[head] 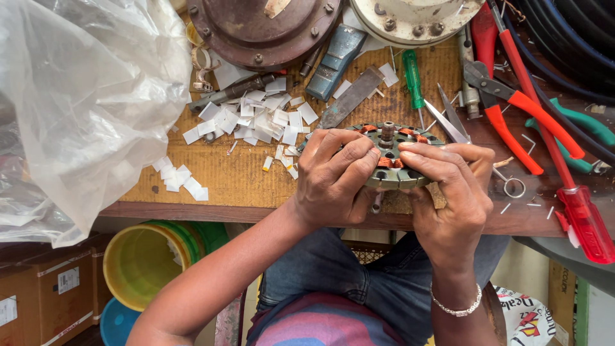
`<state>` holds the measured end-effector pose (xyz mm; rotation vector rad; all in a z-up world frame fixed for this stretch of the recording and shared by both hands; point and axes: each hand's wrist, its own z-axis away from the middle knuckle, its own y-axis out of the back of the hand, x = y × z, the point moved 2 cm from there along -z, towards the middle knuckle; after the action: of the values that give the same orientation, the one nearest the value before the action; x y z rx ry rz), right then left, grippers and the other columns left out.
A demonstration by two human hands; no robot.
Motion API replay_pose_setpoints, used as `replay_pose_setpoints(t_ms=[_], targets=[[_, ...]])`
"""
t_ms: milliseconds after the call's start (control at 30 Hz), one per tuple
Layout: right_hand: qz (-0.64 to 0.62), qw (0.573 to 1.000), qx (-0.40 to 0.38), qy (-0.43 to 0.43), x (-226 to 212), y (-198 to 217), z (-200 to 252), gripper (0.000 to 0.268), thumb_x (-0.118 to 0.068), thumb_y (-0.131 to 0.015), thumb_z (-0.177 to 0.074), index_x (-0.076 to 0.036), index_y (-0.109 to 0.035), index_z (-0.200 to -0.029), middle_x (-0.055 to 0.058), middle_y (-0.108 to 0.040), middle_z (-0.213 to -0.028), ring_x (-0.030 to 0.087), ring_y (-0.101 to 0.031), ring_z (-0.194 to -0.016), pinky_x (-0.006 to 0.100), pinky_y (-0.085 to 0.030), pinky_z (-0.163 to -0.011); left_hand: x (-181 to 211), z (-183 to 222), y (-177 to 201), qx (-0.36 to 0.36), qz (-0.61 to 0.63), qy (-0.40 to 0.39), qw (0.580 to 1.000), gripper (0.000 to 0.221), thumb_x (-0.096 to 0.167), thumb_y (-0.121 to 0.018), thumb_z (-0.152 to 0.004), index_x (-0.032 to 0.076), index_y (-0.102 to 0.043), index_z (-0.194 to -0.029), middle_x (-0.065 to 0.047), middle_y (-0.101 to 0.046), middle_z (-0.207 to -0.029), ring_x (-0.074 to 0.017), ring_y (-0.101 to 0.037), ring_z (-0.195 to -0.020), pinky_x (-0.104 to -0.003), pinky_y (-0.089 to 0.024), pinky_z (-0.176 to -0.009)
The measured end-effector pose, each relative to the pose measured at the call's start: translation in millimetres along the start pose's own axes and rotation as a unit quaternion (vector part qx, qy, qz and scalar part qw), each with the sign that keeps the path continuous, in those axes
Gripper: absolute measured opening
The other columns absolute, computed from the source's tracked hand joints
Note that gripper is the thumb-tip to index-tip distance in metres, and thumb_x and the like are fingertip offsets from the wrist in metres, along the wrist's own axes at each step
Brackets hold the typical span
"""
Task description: The person works on a circular electrical component, likely a motor stator, using a screwdriver to adjust copper windings and scissors to cut small white insulating pieces. They repeatedly insert the cut pieces into slots on the component and use the screwdriver to press them into place.
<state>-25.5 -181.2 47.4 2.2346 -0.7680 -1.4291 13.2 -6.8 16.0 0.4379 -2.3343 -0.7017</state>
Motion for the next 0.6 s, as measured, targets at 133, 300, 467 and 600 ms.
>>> replay_pose_setpoints(t_ms=[133, 300, 467, 600], targets=[[0.014, 1.0, -0.004, -0.008, -1.2, 1.3, 0.9, 0.024, -0.016, -0.077, -0.098, -0.007, -0.071, -0.12, 0.003, -0.074, -0.121, 0.022, -0.058, -0.109, 0.032, -0.046, -0.102, 1.2, -0.3, -1.8, 0.01, 0.001, -0.002, 1.0, 0.039, 0.016, -0.075, -0.076, 0.001, -0.065, -0.11, -0.009, -0.066, -0.112, -0.029, -0.066, -0.105, -0.046, -0.051, -0.091], [0.02, 1.0, -0.007, -0.011, -4.9, 3.4, -0.6, 0.021, -0.017, -0.076, -0.1, -0.007, -0.071, -0.117, 0.003, -0.074, -0.122, 0.022, -0.058, -0.111, 0.033, -0.046, -0.103, 2.5, -2.0, -2.3, 0.02, -0.003, -0.001, 1.0, 0.038, 0.017, -0.076, -0.079, 0.002, -0.064, -0.112, -0.009, -0.066, -0.114, -0.0294, -0.066, -0.107, -0.046, -0.051, -0.094], [-0.02, 1.0, -0.015, 0.006, 7.8, 6.2, 1.9, 0.039, -0.019, -0.08, -0.093, -0.006, -0.067, -0.127, 0.007, -0.07, -0.132, 0.026, -0.059, -0.12, 0.037, -0.047, -0.108, 4.4, 0.5, -1.8, 0.016, 0.012, -0.005, 1.0, 0.037, 0.024, -0.077, -0.091, 0.003, -0.06, -0.115, -0.01, -0.062, -0.112, -0.0307, -0.064, -0.105, -0.047, -0.049, -0.091], [-0.051, 0.998, -0.001, 0.039, 16.4, 6.2, 14.4, 0.045, -0.011, -0.076, -0.1, -0.007, -0.059, -0.142, 0.01, -0.061, -0.144, 0.029, -0.056, -0.139, 0.04, -0.042, -0.123, 2.0, -1.6, 0.4, 0.019, 0.043, 0.004, 0.999, 0.034, 0.026, -0.076, -0.093, 0.004, -0.059, -0.114, -0.012, -0.06, -0.112, -0.0308, -0.062, -0.105, -0.046, -0.049, -0.092]])
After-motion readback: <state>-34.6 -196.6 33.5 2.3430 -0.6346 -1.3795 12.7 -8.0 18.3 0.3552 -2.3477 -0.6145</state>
